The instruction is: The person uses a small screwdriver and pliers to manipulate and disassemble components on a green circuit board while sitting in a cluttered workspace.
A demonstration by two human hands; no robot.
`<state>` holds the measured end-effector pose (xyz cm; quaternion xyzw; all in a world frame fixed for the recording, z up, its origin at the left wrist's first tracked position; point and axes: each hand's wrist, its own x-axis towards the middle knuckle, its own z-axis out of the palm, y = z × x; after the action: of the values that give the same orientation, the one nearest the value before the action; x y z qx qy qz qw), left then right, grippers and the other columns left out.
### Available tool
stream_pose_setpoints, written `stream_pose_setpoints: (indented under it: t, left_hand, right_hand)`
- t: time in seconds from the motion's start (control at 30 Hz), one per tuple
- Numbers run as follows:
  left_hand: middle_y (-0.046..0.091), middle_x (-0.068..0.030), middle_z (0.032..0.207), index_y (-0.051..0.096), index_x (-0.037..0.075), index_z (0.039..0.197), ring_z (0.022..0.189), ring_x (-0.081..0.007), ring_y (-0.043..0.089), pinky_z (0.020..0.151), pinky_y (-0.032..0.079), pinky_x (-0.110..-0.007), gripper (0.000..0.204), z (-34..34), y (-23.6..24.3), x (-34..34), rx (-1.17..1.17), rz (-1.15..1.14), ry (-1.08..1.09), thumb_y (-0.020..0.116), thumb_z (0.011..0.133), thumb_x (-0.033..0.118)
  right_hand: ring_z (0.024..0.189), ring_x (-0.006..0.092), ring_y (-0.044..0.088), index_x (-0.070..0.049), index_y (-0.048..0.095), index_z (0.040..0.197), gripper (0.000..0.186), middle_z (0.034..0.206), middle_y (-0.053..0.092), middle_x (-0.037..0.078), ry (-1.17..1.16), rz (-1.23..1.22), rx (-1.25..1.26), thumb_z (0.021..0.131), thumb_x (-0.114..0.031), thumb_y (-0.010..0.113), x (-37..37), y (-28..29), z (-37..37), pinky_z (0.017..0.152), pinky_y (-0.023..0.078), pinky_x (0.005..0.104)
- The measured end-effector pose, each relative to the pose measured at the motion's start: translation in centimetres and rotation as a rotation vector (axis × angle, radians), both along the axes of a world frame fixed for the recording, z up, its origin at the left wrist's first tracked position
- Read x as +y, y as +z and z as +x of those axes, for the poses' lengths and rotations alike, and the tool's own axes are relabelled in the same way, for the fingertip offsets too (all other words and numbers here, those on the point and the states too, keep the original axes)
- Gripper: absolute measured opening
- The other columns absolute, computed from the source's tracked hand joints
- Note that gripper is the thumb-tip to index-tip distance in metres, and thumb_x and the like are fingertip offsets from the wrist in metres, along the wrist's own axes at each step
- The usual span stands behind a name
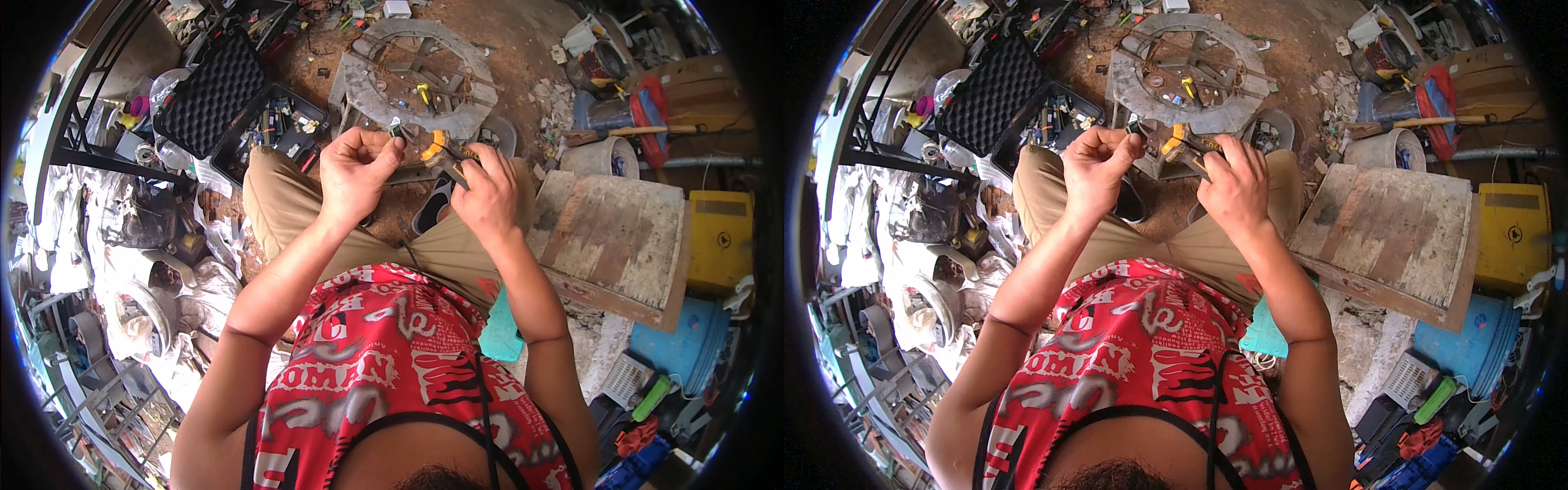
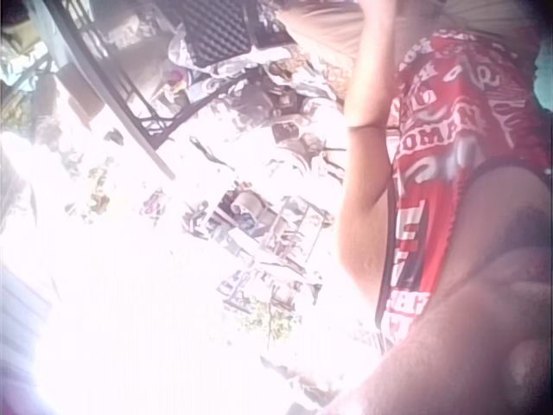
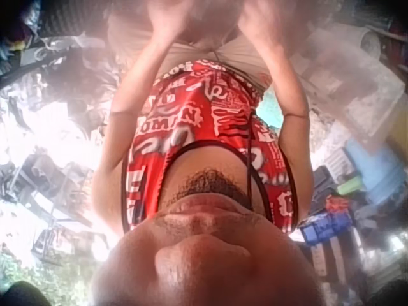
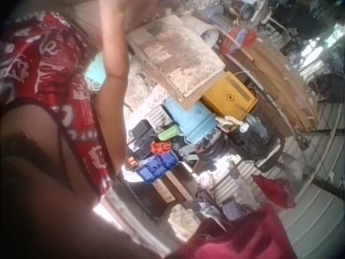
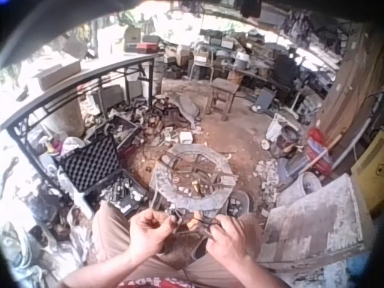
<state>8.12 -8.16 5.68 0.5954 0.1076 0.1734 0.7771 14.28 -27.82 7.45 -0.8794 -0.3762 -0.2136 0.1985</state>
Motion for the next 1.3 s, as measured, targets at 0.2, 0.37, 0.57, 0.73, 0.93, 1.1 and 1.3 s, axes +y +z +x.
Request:
stream_pose_setpoints:
  t: [0.2,0.37,0.57,0.73,0.93,1.1,1.3]
  left_hand:
    - [0.068,-0.0041,0.079,0.064,-0.002,0.091,0.071,-0.0071,0.062,0.068,0.051,-0.022,0.015,0.2,0.5,2.3,0.06,0.099,-0.114,0.071,0.088,0.011]
    - [0.068,-0.0013,0.077,0.066,-0.003,0.09,0.07,-0.0042,0.06,0.066,0.05,-0.022,0.014,0.3,1.0,4.3,0.096,0.146,-0.231,0.071,0.087,0.011]
    - [0.069,-0.0054,0.078,0.065,-0.001,0.09,0.071,-0.0117,0.065,0.068,0.051,-0.026,0.008,0.5,1.8,5.7,0.076,0.619,-0.22,0.069,0.086,0.005]
    - [0.068,-0.0096,0.082,0.065,0.001,0.088,0.077,-0.0256,0.066,0.071,0.052,-0.031,0.011,1.2,2.6,7.3,-0.204,0.955,-0.3,0.066,0.078,-0.004]
    - [0.066,-0.0097,0.088,0.064,0.004,0.088,0.082,-0.0311,0.065,0.071,0.052,-0.038,0.018,1.7,4.9,8.0,-0.433,1.288,-0.46,0.062,0.073,-0.007]
    - [0.065,-0.01,0.087,0.063,0.005,0.087,0.083,-0.0314,0.064,0.07,0.052,-0.04,0.02,0.3,3.4,7.9,-0.259,1.145,-0.482,0.062,0.071,-0.007]
    - [0.065,-0.0095,0.085,0.064,0.006,0.088,0.085,-0.0318,0.064,0.074,0.052,-0.039,0.026,-0.7,2.4,7.0,-0.349,1.292,-0.568,0.061,0.066,-0.008]
  right_hand:
    - [0.067,0.0279,0.063,0.0,0.065,0.075,0.007,0.08,0.065,0.012,0.15,0.203,0.708,0.072,0.003,0.059,-0.6,-1.1,0.7,0.062,0.05,0.0355]
    - [0.073,0.0124,0.059,0.0,0.063,0.074,0.008,0.08,0.065,0.006,0.266,0.368,1.243,0.074,0.002,0.055,-1.2,-1.7,1.1,0.068,0.049,0.0294]
    - [0.073,0.0149,0.058,-0.001,0.06,0.07,0.004,0.081,0.062,0.009,0.323,0.331,1.532,0.069,-0.003,0.057,-1.5,-0.6,2.3,0.067,0.047,0.0293]
    - [0.067,0.0147,0.055,-0.003,0.057,0.07,0.009,0.078,0.06,0.01,0.411,0.373,1.883,0.063,-0.001,0.054,-2.1,-0.9,2.2,0.059,0.043,0.0268]
    - [0.064,0.0201,0.055,-0.003,0.054,0.07,0.013,0.082,0.059,0.017,0.532,0.496,2.219,0.057,0.0,0.052,-3.0,-1.6,1.6,0.056,0.042,0.0311]
    - [0.066,0.0201,0.057,-0.002,0.056,0.07,0.011,0.082,0.06,0.016,0.469,0.388,2.157,0.06,-0.001,0.053,-3.1,-1.7,2.3,0.06,0.046,0.032]
    - [0.062,0.0111,0.054,0.001,0.061,0.073,0.009,0.071,0.06,0.005,0.415,-0.033,1.767,0.066,-0.001,0.056,-2.9,-1.4,3.3,0.058,0.044,0.027]
